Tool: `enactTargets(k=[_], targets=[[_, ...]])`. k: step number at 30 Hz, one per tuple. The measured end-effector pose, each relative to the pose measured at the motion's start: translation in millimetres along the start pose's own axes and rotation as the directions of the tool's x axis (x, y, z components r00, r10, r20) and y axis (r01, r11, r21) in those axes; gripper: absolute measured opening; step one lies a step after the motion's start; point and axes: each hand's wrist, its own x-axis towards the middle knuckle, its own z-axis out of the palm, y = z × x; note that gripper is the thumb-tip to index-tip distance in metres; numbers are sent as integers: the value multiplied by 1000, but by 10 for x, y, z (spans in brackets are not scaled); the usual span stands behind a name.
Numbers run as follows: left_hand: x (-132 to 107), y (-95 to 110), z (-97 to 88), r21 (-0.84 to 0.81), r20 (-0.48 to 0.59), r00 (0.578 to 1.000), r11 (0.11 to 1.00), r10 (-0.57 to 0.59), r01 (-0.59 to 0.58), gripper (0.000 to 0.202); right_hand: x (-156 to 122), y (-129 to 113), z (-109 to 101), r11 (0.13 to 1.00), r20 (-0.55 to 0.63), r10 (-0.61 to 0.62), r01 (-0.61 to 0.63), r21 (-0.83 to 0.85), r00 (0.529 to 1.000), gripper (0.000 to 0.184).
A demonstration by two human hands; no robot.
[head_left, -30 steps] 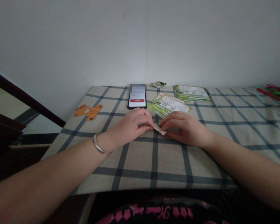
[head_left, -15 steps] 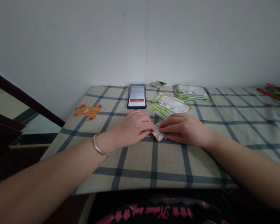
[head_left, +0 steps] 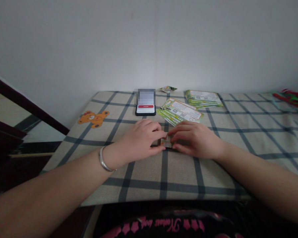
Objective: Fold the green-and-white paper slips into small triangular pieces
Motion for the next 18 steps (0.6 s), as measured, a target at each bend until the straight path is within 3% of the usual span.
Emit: enactTargets(k=[7, 18], targets=[[15, -65, -19, 27, -14, 998, 998, 62, -62, 18, -38, 112, -38, 1000, 25, 15, -15, 0, 1000, 25], [24, -93, -71, 199, -12, 977, 958, 213, -206, 21, -28, 22, -51, 965, 28, -98, 102, -243, 995, 20]])
